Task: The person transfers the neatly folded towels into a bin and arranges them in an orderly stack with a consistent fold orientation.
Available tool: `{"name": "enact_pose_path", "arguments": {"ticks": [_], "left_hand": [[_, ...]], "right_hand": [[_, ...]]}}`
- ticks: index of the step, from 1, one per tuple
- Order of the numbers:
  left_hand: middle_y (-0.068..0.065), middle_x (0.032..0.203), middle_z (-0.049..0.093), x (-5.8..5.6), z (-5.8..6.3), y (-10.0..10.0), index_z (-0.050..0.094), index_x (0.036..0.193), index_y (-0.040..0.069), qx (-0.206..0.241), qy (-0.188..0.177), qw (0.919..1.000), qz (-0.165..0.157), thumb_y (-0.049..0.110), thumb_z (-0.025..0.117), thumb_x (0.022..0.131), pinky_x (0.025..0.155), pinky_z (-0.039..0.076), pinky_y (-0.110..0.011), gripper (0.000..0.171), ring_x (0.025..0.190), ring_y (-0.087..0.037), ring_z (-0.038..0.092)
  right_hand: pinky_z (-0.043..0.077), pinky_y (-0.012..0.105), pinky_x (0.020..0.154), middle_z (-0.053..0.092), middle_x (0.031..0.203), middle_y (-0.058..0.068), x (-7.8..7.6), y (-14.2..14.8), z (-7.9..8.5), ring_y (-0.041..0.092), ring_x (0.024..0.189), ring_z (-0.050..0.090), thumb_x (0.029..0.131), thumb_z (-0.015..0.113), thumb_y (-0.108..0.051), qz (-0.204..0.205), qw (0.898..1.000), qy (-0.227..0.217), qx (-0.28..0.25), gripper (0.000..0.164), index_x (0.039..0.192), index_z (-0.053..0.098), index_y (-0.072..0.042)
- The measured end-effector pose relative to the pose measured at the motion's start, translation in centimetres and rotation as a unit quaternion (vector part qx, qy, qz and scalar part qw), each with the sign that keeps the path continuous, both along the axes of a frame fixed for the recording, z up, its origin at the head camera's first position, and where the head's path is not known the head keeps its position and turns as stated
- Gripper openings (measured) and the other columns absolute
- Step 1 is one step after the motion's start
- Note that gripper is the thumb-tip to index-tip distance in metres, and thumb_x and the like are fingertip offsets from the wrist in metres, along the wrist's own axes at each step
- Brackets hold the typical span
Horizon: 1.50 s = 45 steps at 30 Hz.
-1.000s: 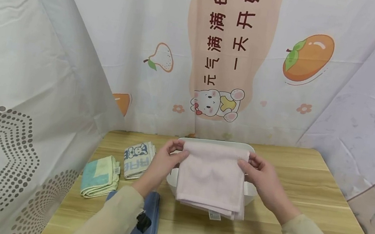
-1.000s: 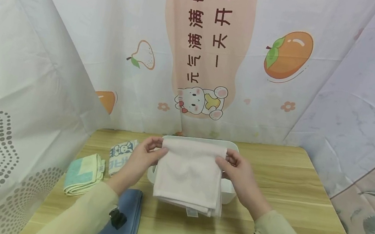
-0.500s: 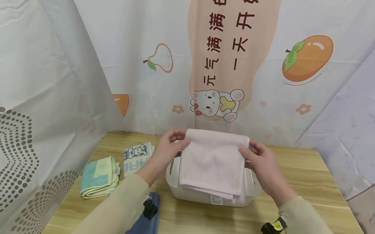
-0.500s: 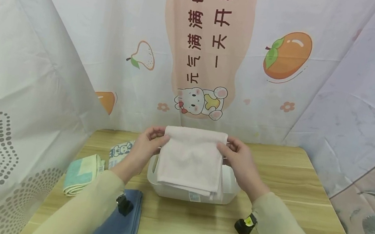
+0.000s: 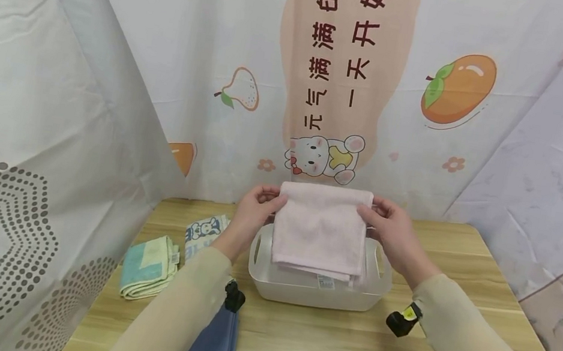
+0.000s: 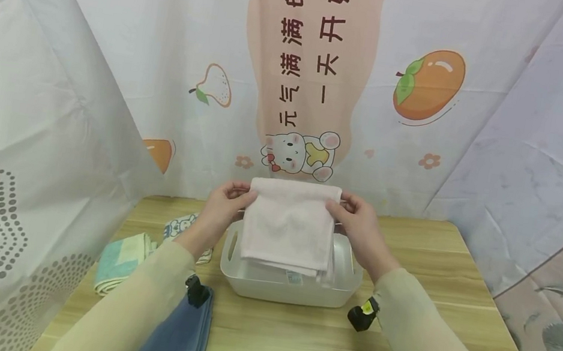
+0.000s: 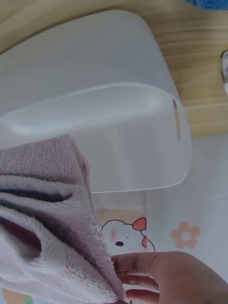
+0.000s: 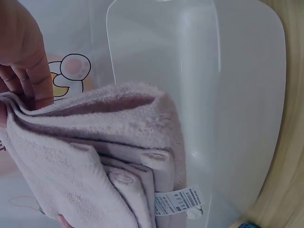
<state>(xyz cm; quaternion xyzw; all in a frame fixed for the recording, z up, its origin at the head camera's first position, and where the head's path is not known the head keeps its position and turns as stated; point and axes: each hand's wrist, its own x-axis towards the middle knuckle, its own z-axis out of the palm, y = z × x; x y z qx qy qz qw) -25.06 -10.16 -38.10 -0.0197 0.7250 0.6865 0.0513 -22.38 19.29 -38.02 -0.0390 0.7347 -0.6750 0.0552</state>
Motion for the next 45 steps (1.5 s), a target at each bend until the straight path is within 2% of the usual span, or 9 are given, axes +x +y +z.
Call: {"name": "enact_pose_path", "arguments": {"ticks": [8,18,32,45], "left_hand": [[-0.007,0.121,0.066,-0.9,-0.2,0.5,0.060,0.127,0.014,0.004,-0.022,0.9997,0.004,0.028,0.074,0.096,0.094,0.056,-0.039,0.036,0.106,-0.022,0.064],[-0.008,0.119,0.064,-1.6,-1.8,0.6,0.061,0.124,0.014,-0.006,-0.040,0.9992,0.002,0.025,0.073,0.097,0.094,0.056,-0.040,0.031,0.104,-0.022,0.064],[-0.008,0.120,0.063,-1.5,-3.8,0.8,0.059,0.127,0.014,-0.040,-0.065,0.9971,-0.005,0.027,0.068,0.100,0.092,0.057,-0.040,0.032,0.103,-0.023,0.064],[-0.012,0.120,0.064,-1.3,-5.3,1.1,0.058,0.132,0.008,-0.052,-0.088,0.9948,-0.002,0.021,0.067,0.101,0.085,0.060,-0.037,0.035,0.096,-0.022,0.066]], "right_hand": [[0.059,0.031,0.084,0.067,0.117,0.007,-1.0,0.2,-0.5,0.015,0.095,0.067,0.104,0.062,-0.032,-0.009,1.000,-0.004,0.002,0.056,0.146,0.045,0.001],[0.059,0.031,0.084,0.065,0.115,0.011,-1.8,-0.1,-2.1,0.015,0.090,0.067,0.105,0.061,-0.022,-0.024,0.999,-0.023,0.015,0.046,0.141,0.047,0.003],[0.059,0.032,0.086,0.062,0.125,0.020,-1.8,-0.5,-3.8,0.019,0.096,0.067,0.107,0.057,-0.024,-0.013,0.997,-0.053,0.053,0.047,0.145,0.046,0.001],[0.059,0.037,0.089,0.064,0.123,0.022,-2.1,-0.6,-5.2,0.022,0.099,0.069,0.108,0.053,-0.021,-0.001,0.994,-0.072,0.086,0.045,0.146,0.044,0.002]]}}
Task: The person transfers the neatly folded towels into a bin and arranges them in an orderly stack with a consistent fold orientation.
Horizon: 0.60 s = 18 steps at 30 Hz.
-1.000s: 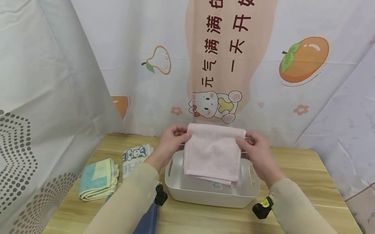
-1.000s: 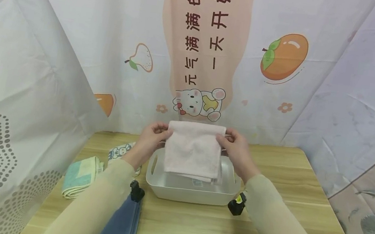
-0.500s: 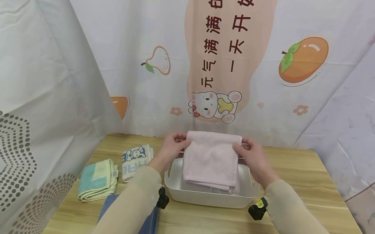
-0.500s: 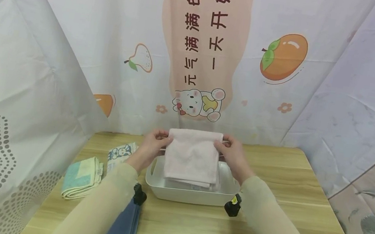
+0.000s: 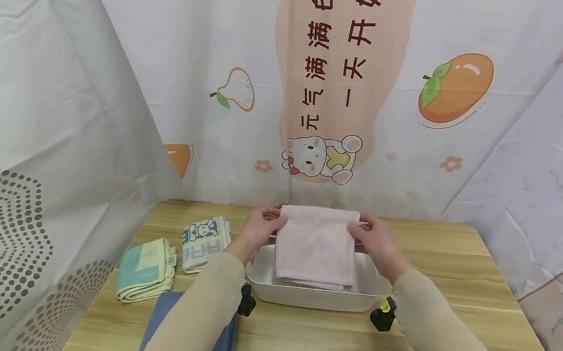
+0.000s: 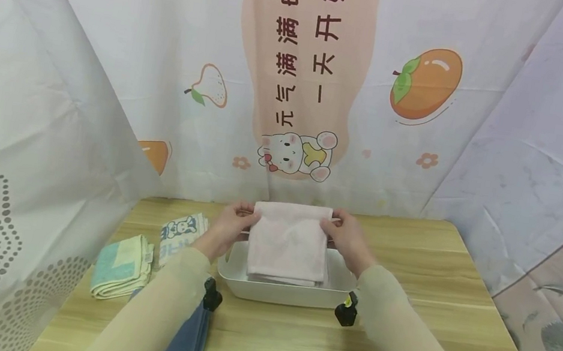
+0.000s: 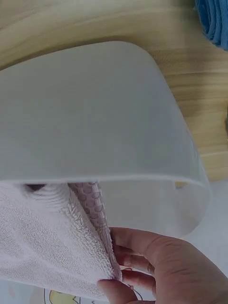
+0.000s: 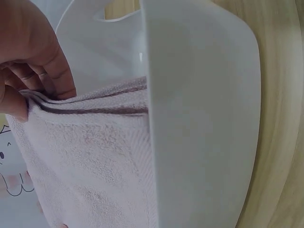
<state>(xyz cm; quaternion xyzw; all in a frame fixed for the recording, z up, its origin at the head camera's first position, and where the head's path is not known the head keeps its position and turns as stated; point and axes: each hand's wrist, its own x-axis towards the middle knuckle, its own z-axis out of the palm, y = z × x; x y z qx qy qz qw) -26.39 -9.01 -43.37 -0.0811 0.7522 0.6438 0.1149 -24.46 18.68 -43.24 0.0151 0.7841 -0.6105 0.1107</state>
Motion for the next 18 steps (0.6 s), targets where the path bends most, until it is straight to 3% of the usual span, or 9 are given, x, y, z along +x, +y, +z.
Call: {"name": "enact_pose_path", "arguments": {"ticks": [8,18], "left_hand": [[-0.013,0.117,0.065,0.2,-0.7,-0.1,0.059,0.129,0.006,-0.014,-0.010,0.9998,-0.013,0.018,0.067,0.101,0.085,0.060,-0.041,0.031,0.093,-0.022,0.067],[-0.014,0.114,0.066,0.6,-1.4,0.1,0.058,0.125,0.004,-0.028,-0.010,0.9991,-0.029,0.015,0.066,0.101,0.086,0.060,-0.043,0.027,0.096,-0.023,0.067]], "right_hand": [[0.059,0.040,0.090,0.062,0.128,0.024,0.1,-0.1,-0.7,0.026,0.103,0.069,0.108,0.053,-0.018,0.003,1.000,-0.013,0.017,0.050,0.150,0.039,0.004],[0.059,0.042,0.089,0.062,0.119,0.022,0.4,0.0,-1.7,0.024,0.097,0.066,0.107,0.052,-0.013,0.010,1.000,-0.015,0.019,0.038,0.139,0.043,0.006]]}}
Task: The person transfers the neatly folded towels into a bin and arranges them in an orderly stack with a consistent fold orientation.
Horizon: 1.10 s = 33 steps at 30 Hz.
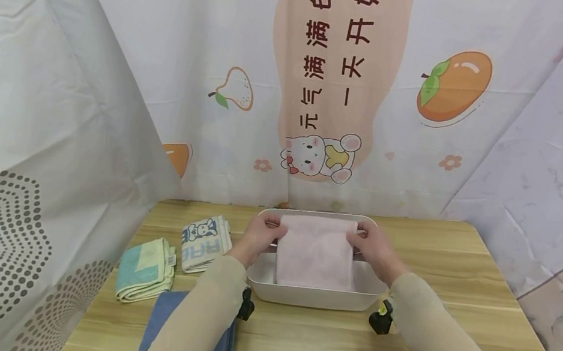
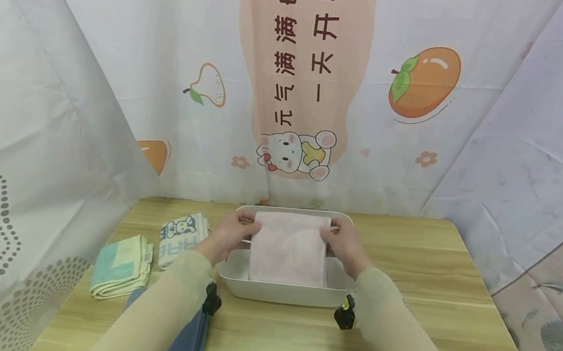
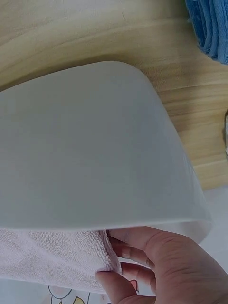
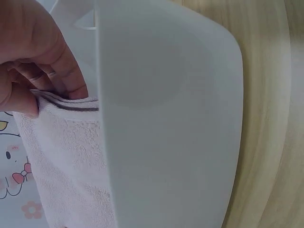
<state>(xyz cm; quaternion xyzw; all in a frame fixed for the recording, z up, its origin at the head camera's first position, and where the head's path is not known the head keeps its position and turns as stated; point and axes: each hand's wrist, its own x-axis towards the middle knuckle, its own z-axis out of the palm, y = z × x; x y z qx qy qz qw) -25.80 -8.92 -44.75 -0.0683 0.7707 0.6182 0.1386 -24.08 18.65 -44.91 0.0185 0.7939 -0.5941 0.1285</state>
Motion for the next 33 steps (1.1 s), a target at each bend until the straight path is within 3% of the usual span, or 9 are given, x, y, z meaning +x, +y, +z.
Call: {"name": "enact_pose_path", "arguments": {"ticks": [11,23,33], "left_hand": [[-0.015,0.111,0.067,0.73,-0.17,0.29,0.059,0.124,0.000,-0.022,-0.008,0.9997,-0.012,0.013,0.064,0.101,0.086,0.060,-0.043,0.026,0.097,-0.027,0.068],[-0.014,0.112,0.065,0.69,-0.40,0.21,0.057,0.127,0.003,-0.034,-0.033,0.9988,-0.011,0.015,0.064,0.101,0.085,0.060,-0.041,0.029,0.096,-0.026,0.067],[-0.019,0.130,0.059,0.55,-0.99,0.35,0.050,0.139,0.000,-0.035,-0.054,0.9979,-0.009,0.021,0.063,0.102,0.100,0.054,-0.049,0.044,0.112,-0.034,0.065]], "right_hand": [[0.059,0.041,0.083,0.059,0.119,0.022,0.34,-0.04,-0.64,0.024,0.092,0.064,0.107,0.051,-0.011,0.015,1.000,-0.015,-0.004,0.034,0.134,0.044,0.008],[0.059,0.045,0.087,0.057,0.120,0.023,0.50,-0.13,-0.71,0.028,0.094,0.066,0.106,0.050,-0.011,0.025,0.999,-0.036,0.003,0.043,0.141,0.038,0.011],[0.058,0.049,0.091,0.055,0.126,0.030,0.72,-0.22,-1.04,0.033,0.094,0.069,0.102,0.050,-0.008,0.034,0.998,-0.053,-0.018,0.056,0.149,0.027,0.015]]}}
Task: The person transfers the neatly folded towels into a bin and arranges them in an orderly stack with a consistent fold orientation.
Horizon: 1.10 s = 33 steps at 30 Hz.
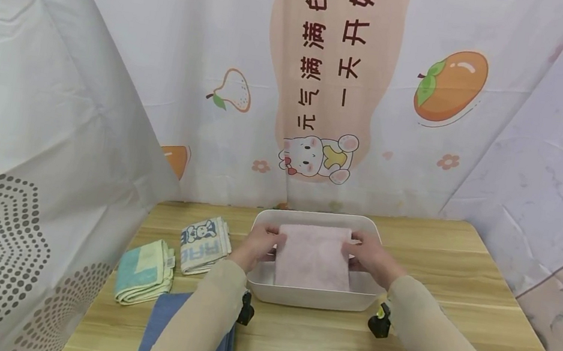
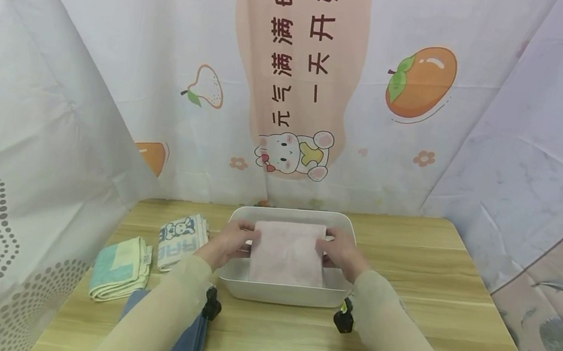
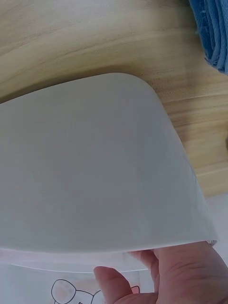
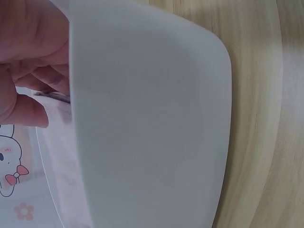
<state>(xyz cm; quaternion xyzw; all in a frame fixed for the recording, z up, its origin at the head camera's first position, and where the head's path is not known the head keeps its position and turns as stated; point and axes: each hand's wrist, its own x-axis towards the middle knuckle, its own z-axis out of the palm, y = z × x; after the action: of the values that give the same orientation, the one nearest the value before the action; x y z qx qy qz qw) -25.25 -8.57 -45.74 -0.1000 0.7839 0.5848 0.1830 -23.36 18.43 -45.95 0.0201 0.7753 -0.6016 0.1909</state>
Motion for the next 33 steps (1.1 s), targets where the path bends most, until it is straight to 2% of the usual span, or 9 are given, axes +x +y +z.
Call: {"name": "enact_pose_path", "arguments": {"ticks": [5,11,17,22,33], "left_hand": [[-0.023,0.140,0.055,0.3,0.1,-0.1,0.045,0.145,-0.003,0.000,-0.014,0.9998,-0.013,0.022,0.062,0.103,0.102,0.052,-0.048,0.052,0.119,-0.038,0.063],[-0.025,0.140,0.054,0.6,0.4,-0.2,0.043,0.146,-0.007,-0.009,-0.021,0.9993,-0.031,0.020,0.061,0.103,0.096,0.056,-0.042,0.055,0.113,-0.035,0.067],[-0.027,0.145,0.049,0.8,0.5,-0.2,0.039,0.149,-0.007,0.000,-0.041,0.9983,-0.042,0.022,0.058,0.105,0.101,0.053,-0.047,0.057,0.121,-0.040,0.063],[-0.029,0.140,0.052,0.9,0.4,-0.3,0.040,0.147,-0.009,0.009,-0.054,0.9974,-0.047,0.022,0.058,0.105,0.098,0.055,-0.050,0.056,0.120,-0.044,0.062],[-0.026,0.140,0.052,1.1,1.0,-0.3,0.043,0.145,-0.008,0.011,-0.062,0.9963,-0.057,0.024,0.059,0.104,0.094,0.057,-0.048,0.054,0.118,-0.043,0.063]], "right_hand": [[0.054,0.052,0.098,0.051,0.137,0.037,0.2,0.2,0.0,0.044,0.111,0.066,0.106,0.049,-0.012,0.018,0.999,-0.022,0.027,0.061,0.153,0.022,0.015],[0.049,0.055,0.104,0.050,0.142,0.036,0.4,0.4,0.0,0.047,0.124,0.059,0.106,0.051,-0.017,0.046,0.997,-0.041,0.047,0.062,0.153,0.025,0.014],[0.049,0.055,0.104,0.051,0.141,0.034,0.5,0.3,0.3,0.047,0.128,0.056,0.107,0.050,-0.016,0.055,0.996,-0.053,0.052,0.058,0.150,0.028,0.015],[0.052,0.055,0.100,0.051,0.139,0.036,0.6,0.3,0.3,0.048,0.126,0.057,0.107,0.049,-0.015,0.055,0.995,-0.054,0.057,0.056,0.149,0.029,0.017],[0.055,0.055,0.096,0.049,0.138,0.039,0.9,0.7,0.6,0.050,0.124,0.057,0.107,0.049,-0.018,0.060,0.994,-0.059,0.063,0.057,0.147,0.030,0.018]]}}
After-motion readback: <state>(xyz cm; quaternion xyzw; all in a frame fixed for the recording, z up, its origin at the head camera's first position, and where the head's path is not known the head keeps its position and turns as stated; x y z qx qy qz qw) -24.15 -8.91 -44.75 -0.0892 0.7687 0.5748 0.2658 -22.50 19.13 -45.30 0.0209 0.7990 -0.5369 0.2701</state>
